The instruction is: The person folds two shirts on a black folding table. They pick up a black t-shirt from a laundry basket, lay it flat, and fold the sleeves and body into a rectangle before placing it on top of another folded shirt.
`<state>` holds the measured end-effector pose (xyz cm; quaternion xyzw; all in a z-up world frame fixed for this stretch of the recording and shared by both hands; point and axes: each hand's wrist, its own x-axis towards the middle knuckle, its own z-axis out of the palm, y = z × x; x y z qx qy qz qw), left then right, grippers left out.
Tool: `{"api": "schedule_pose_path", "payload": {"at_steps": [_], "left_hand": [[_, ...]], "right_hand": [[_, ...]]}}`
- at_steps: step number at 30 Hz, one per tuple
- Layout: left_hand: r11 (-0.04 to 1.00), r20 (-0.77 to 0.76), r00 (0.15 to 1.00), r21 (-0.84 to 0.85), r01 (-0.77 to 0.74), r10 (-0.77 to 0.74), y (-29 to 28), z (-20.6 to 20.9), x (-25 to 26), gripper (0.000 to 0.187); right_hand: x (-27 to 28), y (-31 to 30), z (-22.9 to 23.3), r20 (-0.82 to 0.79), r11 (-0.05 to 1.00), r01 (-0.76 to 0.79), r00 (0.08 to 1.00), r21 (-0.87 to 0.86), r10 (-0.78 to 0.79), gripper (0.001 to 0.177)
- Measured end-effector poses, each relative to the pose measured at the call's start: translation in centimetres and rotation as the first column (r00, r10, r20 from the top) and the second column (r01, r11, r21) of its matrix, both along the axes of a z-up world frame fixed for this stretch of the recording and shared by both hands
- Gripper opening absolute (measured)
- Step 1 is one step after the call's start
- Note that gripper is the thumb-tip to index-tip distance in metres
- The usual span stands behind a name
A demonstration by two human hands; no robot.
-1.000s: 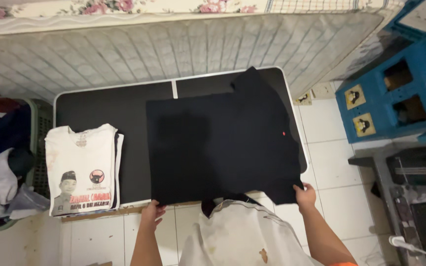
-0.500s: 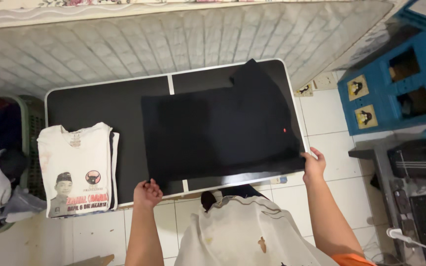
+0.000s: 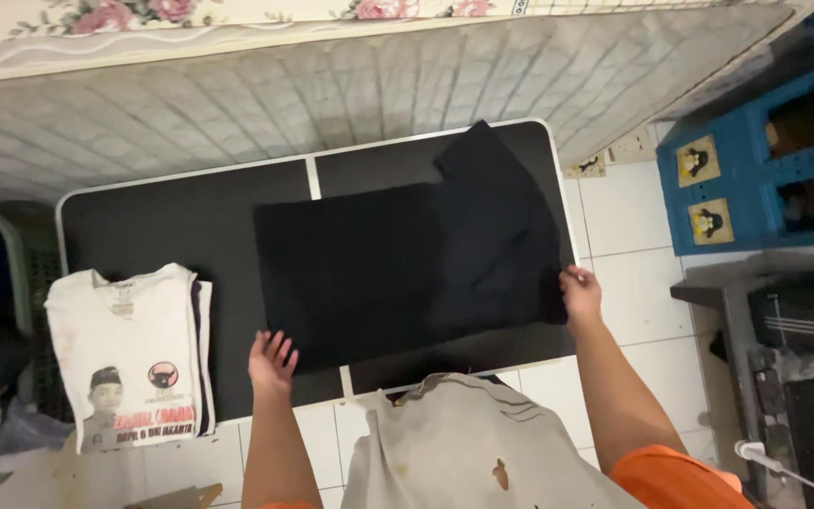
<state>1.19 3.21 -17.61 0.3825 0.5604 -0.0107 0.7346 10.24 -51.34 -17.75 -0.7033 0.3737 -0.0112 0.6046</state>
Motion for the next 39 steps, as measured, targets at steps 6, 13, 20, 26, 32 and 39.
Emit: {"api": "schedule_pose_path", "payload": {"at_steps": [6,13,20,26,32,39], "left_hand": [[0.630,-0.528,0.796,0.517,0.579,-0.298,-1.1,-3.8,-2.8,0.050],[0.319,-0.839,0.448,0.353,0.880,-0.309,-0.3,-4.2,-3.5,0.035],[0.596,-0.671,0.664,0.397,0.698,-0.330,0.3,-3.9,-4.3,0.019],[0.270,-0.709,0.593,0.528,0.805,-0.381,0.6,-2.7,-7.0,0.020],[0.237,-0.755,0.485,0.424,0.874,-0.440,-0.1,-1.7,-9.9,0.021],[-0.207,-0.826,0.268,0.412,0.887,-0.495,-4.8,0.5,-11.3,0.048]], "right_hand": [[-4.5,-0.8,-0.3,-0.536,0.764,-0.429,0.834,-0.482,0.131,0.043],[-5.5,-2.0,-0.6,-0.479,0.991,-0.092,0.877,-0.102,0.032,0.037],[-3.5,-3.8,-0.4,-0.335,0.959,0.258,0.919,0.119,-0.206,0.030],[-5.2,-4.8,-0.2,-0.342,0.992,-0.035,0.940,-0.123,-0.010,0.017],[-8.3,-4.5,0.6,-0.594,0.805,-0.366,0.804,-0.467,0.020,0.021],[-11.9,5.7,2.7,-0.427,0.250,-0.710,0.626,-0.659,0.653,0.040]]}}
